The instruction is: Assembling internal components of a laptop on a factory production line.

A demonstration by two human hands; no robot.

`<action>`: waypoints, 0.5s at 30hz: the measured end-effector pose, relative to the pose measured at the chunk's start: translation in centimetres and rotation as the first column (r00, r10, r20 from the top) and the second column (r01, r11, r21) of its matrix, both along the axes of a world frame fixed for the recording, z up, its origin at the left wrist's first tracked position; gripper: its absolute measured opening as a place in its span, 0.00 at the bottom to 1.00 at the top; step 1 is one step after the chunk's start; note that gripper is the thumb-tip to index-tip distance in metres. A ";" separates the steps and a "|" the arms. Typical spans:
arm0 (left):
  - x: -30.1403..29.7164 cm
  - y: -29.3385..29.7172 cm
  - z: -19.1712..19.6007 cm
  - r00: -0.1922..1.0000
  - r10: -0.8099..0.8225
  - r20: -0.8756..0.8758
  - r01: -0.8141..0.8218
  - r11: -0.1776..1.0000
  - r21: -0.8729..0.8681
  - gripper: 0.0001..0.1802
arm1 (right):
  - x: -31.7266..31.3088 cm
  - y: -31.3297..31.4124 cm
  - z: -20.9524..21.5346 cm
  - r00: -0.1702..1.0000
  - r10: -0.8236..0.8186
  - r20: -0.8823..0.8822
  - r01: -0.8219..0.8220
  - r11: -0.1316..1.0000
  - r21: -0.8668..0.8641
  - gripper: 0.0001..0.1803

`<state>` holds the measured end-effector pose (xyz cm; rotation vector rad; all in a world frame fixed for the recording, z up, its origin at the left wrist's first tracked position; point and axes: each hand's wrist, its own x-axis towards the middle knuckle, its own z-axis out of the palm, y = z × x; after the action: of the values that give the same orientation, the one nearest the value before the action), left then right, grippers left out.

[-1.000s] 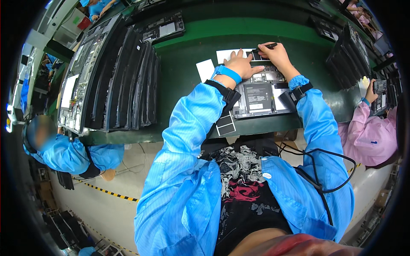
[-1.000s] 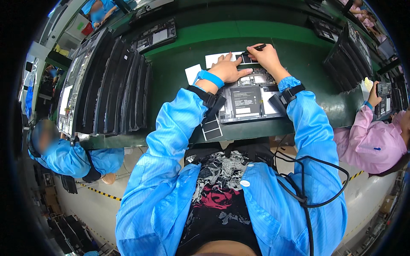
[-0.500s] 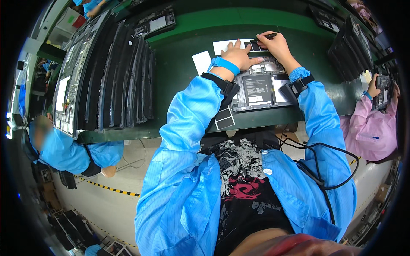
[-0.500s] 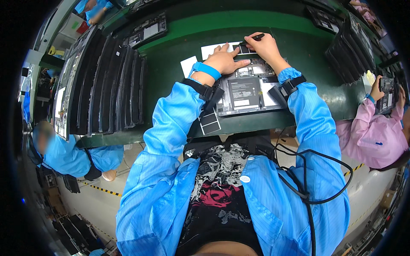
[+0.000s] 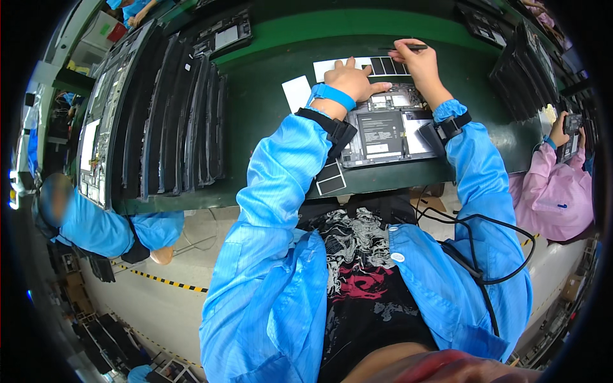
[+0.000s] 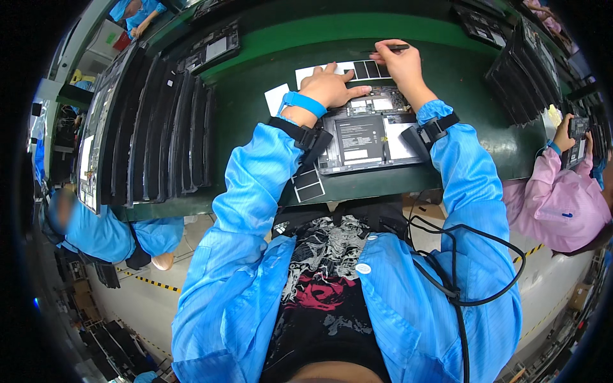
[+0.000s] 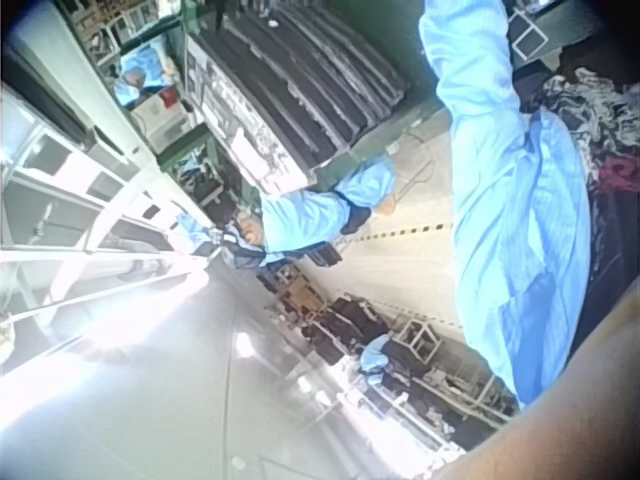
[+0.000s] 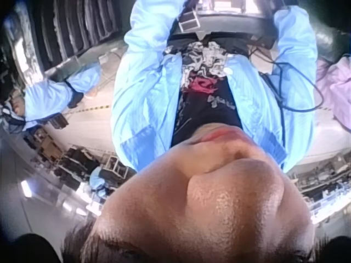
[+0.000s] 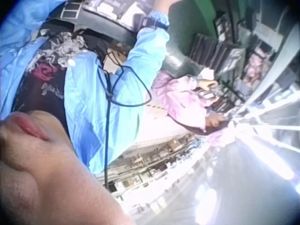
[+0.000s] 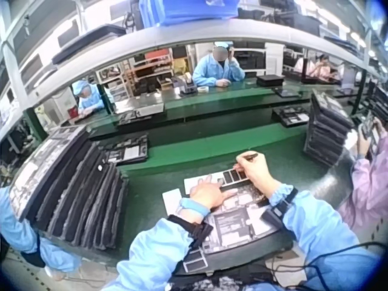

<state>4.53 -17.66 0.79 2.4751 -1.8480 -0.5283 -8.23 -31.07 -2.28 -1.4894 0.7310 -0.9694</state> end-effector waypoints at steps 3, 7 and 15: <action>0.3 0.2 0.2 1.000 -0.002 0.003 0.002 1.000 -0.029 0.41 | -2.4 -0.2 1.8 0.998 0.049 0.040 -0.053 0.994 0.092 0.09; -0.2 2.2 1.1 0.999 0.005 -0.046 -0.025 0.891 -0.454 0.28 | -6.1 2.3 4.6 0.989 0.081 -0.126 -0.058 0.983 0.175 0.11; -2.9 1.8 1.0 0.883 0.025 -0.469 -0.142 0.966 -0.217 0.20 | -8.2 3.4 2.7 0.959 0.218 -0.181 -0.180 0.962 0.203 0.12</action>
<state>1.62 -15.89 1.83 2.0304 -1.5068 -0.7555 -16.46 -27.66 0.37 -1.4782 0.7764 -0.5855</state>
